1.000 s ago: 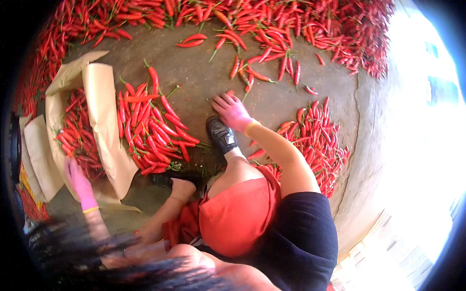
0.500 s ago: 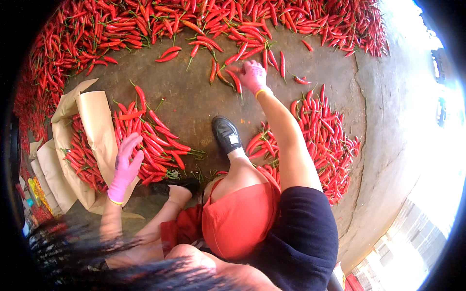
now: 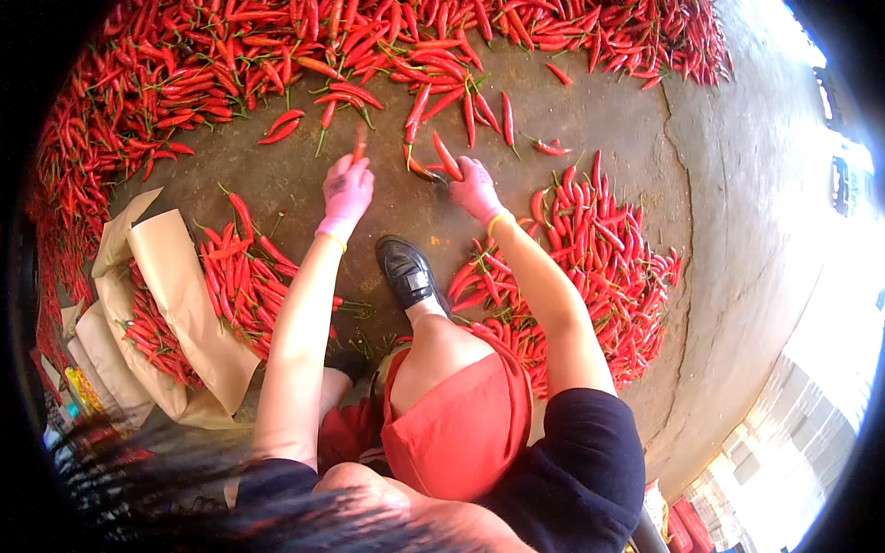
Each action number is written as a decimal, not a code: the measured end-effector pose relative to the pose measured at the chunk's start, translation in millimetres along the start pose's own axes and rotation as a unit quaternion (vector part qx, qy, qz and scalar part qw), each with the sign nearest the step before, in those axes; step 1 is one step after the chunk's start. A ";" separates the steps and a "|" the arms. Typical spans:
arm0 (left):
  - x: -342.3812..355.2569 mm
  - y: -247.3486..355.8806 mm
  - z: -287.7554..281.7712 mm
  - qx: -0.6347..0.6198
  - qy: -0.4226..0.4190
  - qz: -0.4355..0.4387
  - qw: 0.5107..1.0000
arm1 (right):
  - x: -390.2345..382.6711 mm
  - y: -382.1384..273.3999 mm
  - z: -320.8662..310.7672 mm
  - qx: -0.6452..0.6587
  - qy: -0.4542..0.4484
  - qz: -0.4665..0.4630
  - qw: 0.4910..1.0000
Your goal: The person sits on a concrete floor surrounded by red chili peppers and sorts them into brown paper bags. They pick up handfuls of peppers from the floor, separate them, and place them into the bags, occasionally adjusting the bags or the pile of peppers.
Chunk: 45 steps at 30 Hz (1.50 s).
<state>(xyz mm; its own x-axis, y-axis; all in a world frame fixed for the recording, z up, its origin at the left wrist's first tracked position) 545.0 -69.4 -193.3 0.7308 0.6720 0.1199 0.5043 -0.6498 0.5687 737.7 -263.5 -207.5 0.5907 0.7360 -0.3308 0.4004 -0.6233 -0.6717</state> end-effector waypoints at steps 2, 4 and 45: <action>-19.8 2.2 1.6 -0.117 0.008 -0.079 0.990 | -7.0 -5.6 -5.2 -0.023 0.023 -0.002 0.999; -63.9 59.6 -3.5 -0.122 -0.058 0.002 0.991 | -6.3 -25.9 -5.1 -0.088 0.013 -0.016 0.996; 41.2 -33.0 -9.1 -0.598 -0.118 -0.397 0.686 | 41.4 -64.5 53.7 0.446 0.084 0.073 0.888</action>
<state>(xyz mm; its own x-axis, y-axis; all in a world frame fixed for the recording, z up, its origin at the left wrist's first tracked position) 554.3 -17.0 -199.8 0.5698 0.4764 -0.6696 0.1515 0.7399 0.6554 698.8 -178.6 -213.5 0.7173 0.5674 -0.4044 -0.3592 -0.1962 -0.9124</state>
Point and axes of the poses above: each hand's wrist, its own x-axis towards the middle knuckle, its own z-axis out of the palm, y = z × x, the point moved 3 cm from there along x, towards the middle knuckle, and after that the axes turned 1 degree about x, right-handed, at the moved point
